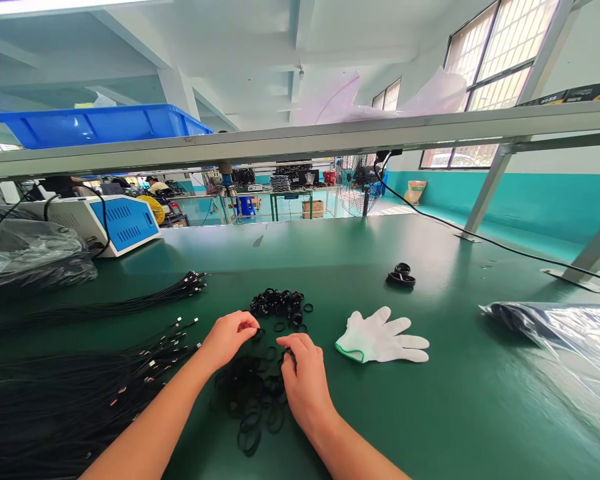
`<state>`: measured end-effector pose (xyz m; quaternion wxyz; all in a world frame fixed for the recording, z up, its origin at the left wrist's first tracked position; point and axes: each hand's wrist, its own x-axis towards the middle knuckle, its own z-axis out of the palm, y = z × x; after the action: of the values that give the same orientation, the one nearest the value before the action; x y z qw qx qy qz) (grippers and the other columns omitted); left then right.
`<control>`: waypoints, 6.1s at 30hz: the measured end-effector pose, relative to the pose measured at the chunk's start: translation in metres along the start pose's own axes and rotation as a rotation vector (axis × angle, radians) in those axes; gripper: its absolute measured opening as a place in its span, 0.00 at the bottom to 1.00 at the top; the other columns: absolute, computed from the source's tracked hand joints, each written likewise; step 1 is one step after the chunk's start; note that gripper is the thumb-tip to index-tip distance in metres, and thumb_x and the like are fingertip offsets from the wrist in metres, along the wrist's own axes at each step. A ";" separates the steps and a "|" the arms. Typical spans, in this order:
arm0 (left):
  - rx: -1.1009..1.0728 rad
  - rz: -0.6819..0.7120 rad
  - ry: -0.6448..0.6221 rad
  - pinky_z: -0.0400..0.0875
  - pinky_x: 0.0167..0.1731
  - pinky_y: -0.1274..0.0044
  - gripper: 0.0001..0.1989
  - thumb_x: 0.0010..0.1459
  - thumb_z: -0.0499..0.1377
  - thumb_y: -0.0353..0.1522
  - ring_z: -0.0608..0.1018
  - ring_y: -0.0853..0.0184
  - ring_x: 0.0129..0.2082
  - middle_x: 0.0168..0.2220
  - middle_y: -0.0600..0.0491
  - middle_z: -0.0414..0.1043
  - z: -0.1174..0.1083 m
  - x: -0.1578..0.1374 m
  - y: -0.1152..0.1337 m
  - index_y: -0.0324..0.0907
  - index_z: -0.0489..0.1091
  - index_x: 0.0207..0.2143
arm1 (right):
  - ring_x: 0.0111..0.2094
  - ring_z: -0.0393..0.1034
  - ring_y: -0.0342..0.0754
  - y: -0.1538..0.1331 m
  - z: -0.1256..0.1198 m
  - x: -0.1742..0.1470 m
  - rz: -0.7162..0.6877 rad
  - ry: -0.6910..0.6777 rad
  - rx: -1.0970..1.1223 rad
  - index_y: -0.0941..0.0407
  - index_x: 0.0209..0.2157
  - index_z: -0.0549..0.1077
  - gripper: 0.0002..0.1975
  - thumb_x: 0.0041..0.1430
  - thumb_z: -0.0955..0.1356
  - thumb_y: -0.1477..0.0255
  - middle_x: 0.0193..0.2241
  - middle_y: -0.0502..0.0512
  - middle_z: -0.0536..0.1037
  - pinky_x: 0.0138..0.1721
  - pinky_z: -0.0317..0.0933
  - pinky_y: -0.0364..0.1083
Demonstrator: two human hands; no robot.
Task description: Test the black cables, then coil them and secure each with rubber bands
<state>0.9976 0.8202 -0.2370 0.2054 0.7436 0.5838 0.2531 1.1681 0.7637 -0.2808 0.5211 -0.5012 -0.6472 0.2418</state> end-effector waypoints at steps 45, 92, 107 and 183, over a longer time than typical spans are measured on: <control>-0.202 -0.015 0.002 0.64 0.25 0.78 0.04 0.50 0.53 0.33 0.72 0.68 0.23 0.24 0.57 0.69 -0.005 -0.049 0.030 0.43 0.65 0.24 | 0.23 0.64 0.42 -0.006 0.007 -0.001 0.163 -0.203 0.465 0.56 0.29 0.69 0.05 0.47 0.66 0.70 0.23 0.48 0.69 0.27 0.60 0.42; 0.523 0.098 -0.270 0.70 0.39 0.68 0.10 0.59 0.55 0.36 0.75 0.66 0.37 0.40 0.51 0.72 -0.008 0.016 0.028 0.39 0.69 0.39 | 0.29 0.60 0.47 -0.003 0.000 -0.002 0.058 -0.052 0.074 0.54 0.23 0.69 0.22 0.61 0.55 0.58 0.22 0.49 0.67 0.34 0.52 0.44; 0.467 0.011 -0.059 0.71 0.40 0.67 0.12 0.60 0.54 0.35 0.74 0.64 0.40 0.44 0.49 0.69 0.032 0.034 0.034 0.40 0.67 0.45 | 0.30 0.63 0.48 0.009 0.002 0.005 0.155 0.062 0.188 0.55 0.30 0.70 0.13 0.57 0.60 0.62 0.27 0.51 0.71 0.31 0.56 0.44; 0.440 0.066 -0.194 0.70 0.40 0.66 0.12 0.60 0.55 0.35 0.74 0.64 0.40 0.44 0.49 0.70 0.029 0.050 0.052 0.39 0.67 0.44 | 0.47 0.63 0.53 0.034 0.004 0.022 0.226 0.266 0.170 0.59 0.44 0.67 0.17 0.52 0.59 0.71 0.45 0.61 0.69 0.46 0.59 0.51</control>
<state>1.0649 0.8558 -0.2216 0.0853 0.8099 0.5779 0.0539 1.1789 0.7970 -0.3009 0.6121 -0.5524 -0.4895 0.2840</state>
